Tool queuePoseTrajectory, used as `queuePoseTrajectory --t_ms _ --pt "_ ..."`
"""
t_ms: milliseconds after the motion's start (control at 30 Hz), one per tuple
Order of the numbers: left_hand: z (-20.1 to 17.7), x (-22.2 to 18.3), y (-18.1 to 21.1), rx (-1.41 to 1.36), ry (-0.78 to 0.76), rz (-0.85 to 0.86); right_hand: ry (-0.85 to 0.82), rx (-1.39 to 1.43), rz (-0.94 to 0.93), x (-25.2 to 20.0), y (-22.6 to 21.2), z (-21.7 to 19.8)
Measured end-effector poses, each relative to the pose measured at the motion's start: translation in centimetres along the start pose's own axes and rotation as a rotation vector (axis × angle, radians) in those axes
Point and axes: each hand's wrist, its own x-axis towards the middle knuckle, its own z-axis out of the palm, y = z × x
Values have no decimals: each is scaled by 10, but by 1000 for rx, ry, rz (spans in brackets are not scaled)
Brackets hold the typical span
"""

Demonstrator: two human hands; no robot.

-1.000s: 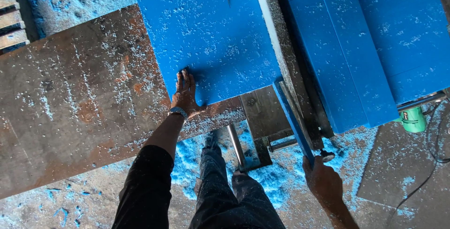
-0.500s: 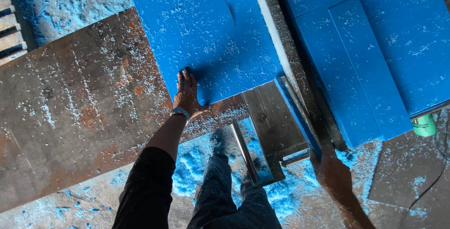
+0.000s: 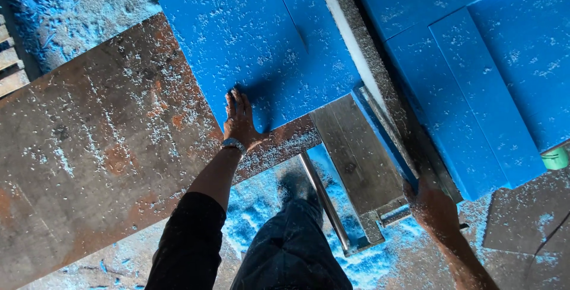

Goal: Cutting large blue foam blocks into smaller pieces using a stationary power saw.

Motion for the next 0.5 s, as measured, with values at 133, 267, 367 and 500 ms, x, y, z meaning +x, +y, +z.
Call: queuePoseTrajectory --t_ms 133,267,367,500 --pt "-10 9 -3 -23 -15 -9 85 84 -50 7 -6 -7" --pt "-5 11 -4 -42 5 -11 183 -21 -37 7 -13 -11" --pt "-7 12 -8 -31 -46 -18 -2 58 -19 12 -19 -21" --pt "-4 15 -14 -22 -23 -13 32 8 -2 13 -29 -21"
